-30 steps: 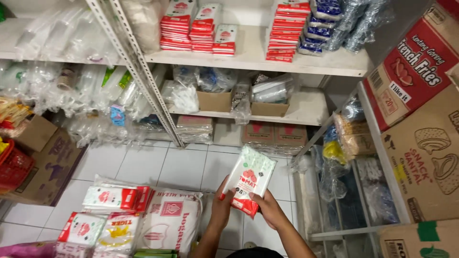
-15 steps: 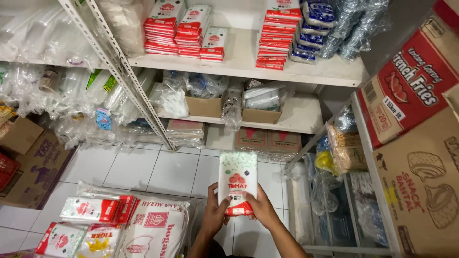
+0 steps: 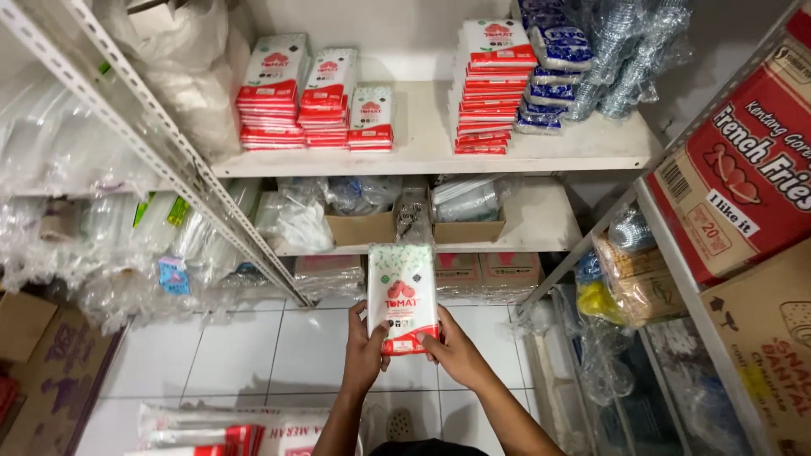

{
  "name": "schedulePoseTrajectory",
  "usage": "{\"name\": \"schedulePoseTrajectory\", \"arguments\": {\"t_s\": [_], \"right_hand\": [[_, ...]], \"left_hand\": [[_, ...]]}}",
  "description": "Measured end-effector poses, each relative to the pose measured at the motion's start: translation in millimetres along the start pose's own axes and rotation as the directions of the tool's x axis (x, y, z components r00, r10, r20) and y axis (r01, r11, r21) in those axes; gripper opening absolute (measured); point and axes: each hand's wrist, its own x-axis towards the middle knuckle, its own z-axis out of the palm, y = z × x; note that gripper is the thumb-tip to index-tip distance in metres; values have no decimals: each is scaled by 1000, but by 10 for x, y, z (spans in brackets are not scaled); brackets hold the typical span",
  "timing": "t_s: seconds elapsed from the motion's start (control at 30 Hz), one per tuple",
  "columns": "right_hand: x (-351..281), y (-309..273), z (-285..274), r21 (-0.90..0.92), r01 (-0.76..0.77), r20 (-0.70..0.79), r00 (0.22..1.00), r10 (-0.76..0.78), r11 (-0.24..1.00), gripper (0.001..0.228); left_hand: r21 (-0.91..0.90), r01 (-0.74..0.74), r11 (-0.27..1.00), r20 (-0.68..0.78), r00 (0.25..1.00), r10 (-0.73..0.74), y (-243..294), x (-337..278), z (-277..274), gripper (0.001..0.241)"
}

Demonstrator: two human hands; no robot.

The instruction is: The person handles and organizes packages of plastic bags by hand, picking them up, rearranging them on shelves, and sorting through packaged items on the floor.

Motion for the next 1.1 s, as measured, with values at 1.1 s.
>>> {"name": "schedulePoseTrajectory", "arguments": {"t_s": [1.1], "right_hand": [[1636,-875,-472,-184,180,-4,983,-184,966,90]], "left_hand": [[48,-171,984,13,985,171,891,1868,153,46]]}}
